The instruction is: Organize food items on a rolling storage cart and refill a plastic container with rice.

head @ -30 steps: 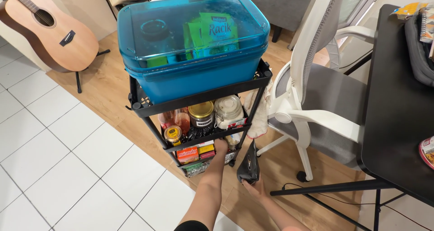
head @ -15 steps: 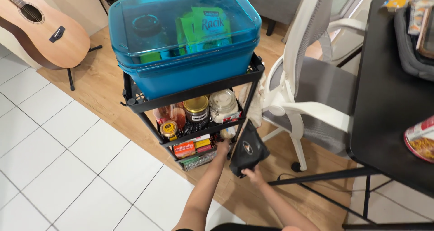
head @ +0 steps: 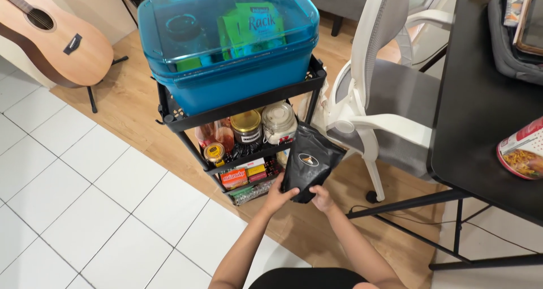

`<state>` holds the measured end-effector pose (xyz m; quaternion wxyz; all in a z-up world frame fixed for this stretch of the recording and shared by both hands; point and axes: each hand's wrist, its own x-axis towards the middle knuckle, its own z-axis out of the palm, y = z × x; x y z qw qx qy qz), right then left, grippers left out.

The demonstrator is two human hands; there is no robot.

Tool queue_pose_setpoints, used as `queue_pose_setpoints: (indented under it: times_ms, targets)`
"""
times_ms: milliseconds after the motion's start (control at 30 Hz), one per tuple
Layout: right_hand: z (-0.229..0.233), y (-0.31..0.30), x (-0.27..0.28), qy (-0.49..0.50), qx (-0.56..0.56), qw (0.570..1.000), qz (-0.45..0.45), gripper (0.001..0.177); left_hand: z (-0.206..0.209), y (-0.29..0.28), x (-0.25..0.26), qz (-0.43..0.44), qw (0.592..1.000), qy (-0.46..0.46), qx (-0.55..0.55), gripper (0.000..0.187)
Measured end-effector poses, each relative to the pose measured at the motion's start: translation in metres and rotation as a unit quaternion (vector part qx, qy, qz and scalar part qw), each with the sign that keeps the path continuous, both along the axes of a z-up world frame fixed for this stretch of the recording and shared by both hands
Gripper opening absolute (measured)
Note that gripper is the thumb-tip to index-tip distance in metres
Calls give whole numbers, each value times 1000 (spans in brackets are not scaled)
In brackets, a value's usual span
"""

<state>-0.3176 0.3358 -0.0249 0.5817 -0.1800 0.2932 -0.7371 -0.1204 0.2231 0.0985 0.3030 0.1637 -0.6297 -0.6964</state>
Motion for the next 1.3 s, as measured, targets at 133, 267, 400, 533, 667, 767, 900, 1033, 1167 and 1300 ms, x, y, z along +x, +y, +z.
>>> queue_pose_setpoints:
  times_ms: [133,267,400,533,667,767,900,1033,1167,1300]
  targets:
    - [42,1,12,9,18,1000,-10,47,0,5,3,-3,1000,3,21,68]
    - [85,-5,25,69,22,997,-20,50,18,14,8,41,998,14,47,73]
    - [116,-10,39,86,21,996,-18,63,45,20,14,102,993,16,53,74]
    - [118,-17,43,117,21,993,-10,71,57,18,22,112,992,32,55,80]
    - [113,-21,45,182,28,983,-1,71,53,17,30,129,991,1,43,80]
    - [112,-23,42,213,32,977,1,68,46,13,32,124,991,3,46,80]
    - [126,-22,40,275,45,960,28,65,27,7,32,131,991,-23,28,78]
    - [124,-25,55,346,63,936,5,67,6,-5,38,116,989,-93,-8,82]
    - [85,-39,69,584,136,773,-206,58,1,-18,48,145,948,-270,-79,81]
    - [72,-56,78,603,124,739,-272,52,-9,-28,46,151,941,-282,-109,66]
